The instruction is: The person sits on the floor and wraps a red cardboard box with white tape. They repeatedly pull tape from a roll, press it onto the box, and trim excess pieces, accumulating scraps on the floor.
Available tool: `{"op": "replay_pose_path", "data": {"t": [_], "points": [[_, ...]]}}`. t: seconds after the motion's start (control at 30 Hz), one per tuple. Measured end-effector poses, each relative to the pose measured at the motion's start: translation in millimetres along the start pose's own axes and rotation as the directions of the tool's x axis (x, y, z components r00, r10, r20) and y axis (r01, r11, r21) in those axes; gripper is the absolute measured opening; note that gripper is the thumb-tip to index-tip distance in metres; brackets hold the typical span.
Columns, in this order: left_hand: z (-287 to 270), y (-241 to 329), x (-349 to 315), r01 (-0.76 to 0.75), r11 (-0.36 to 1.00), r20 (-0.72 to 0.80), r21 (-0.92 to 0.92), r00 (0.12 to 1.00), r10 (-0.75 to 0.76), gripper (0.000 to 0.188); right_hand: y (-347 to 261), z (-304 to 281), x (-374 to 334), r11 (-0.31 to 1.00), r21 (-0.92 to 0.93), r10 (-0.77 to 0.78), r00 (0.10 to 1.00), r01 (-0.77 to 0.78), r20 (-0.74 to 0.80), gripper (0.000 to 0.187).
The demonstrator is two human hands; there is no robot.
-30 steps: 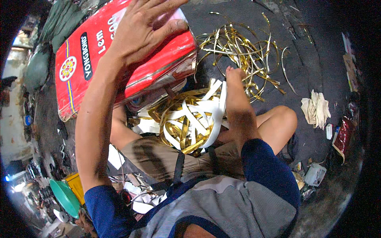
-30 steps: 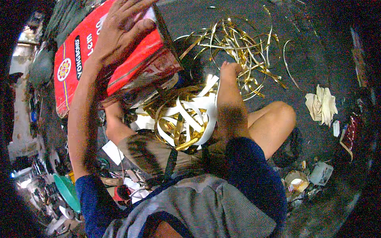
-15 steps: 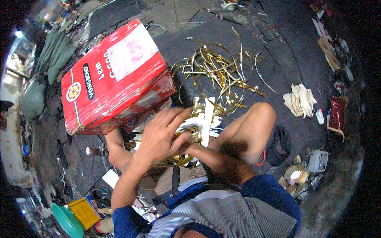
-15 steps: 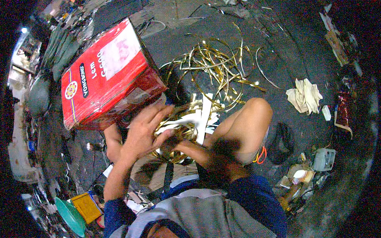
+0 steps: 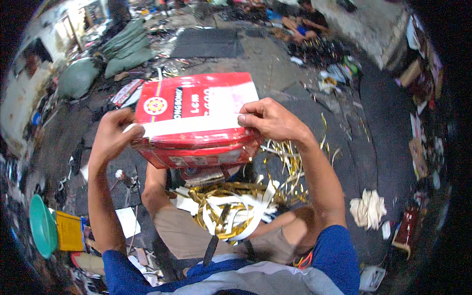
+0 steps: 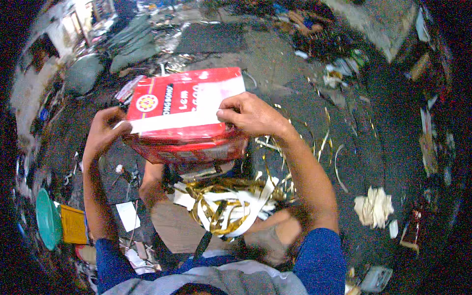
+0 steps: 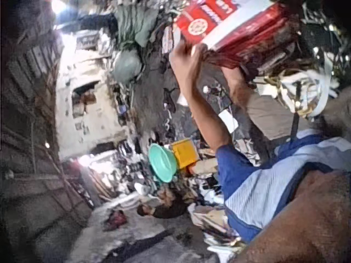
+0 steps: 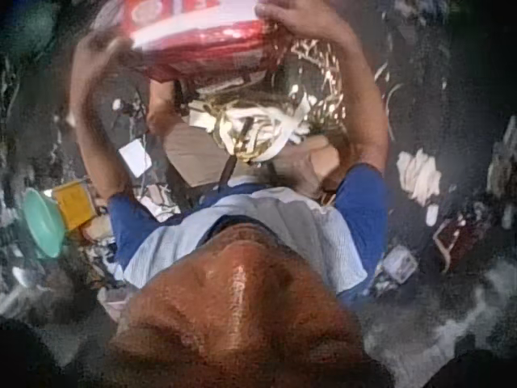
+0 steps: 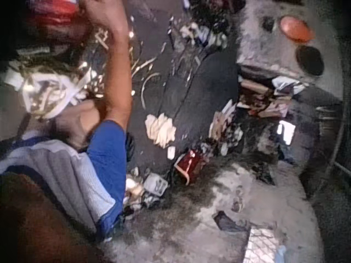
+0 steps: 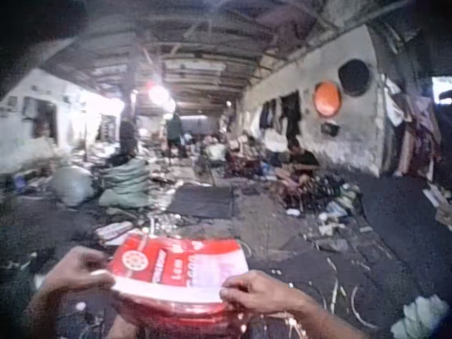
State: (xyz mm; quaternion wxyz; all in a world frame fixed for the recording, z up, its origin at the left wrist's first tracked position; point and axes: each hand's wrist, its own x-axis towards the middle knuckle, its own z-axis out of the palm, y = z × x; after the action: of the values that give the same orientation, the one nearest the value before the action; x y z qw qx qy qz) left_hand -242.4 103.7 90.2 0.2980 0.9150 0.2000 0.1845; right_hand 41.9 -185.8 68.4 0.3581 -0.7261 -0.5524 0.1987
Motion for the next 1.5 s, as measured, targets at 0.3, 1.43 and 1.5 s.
{"op": "replay_pose_path", "data": {"t": [0.3, 1.43, 1.5], "points": [[184, 61, 106, -0.512, 0.823, -0.068, -0.248, 0.856, 0.512, 0.037, 14, 4, 34, 0.927, -0.363, -0.003, 0.966, -0.094, -0.259, 0.028], [212, 75, 100, -0.27, 0.881, -0.109, -0.39, 0.963, 0.247, 0.019, 63, 17, 13, 0.981, -0.169, -0.169, 0.84, 0.094, -0.516, 0.015], [210, 77, 104, -0.246, 0.908, -0.086, -0.339, 0.969, 0.231, 0.019, 67, 23, 16, 0.999, 0.031, -0.019, 0.85, 0.041, -0.526, 0.012]]}}
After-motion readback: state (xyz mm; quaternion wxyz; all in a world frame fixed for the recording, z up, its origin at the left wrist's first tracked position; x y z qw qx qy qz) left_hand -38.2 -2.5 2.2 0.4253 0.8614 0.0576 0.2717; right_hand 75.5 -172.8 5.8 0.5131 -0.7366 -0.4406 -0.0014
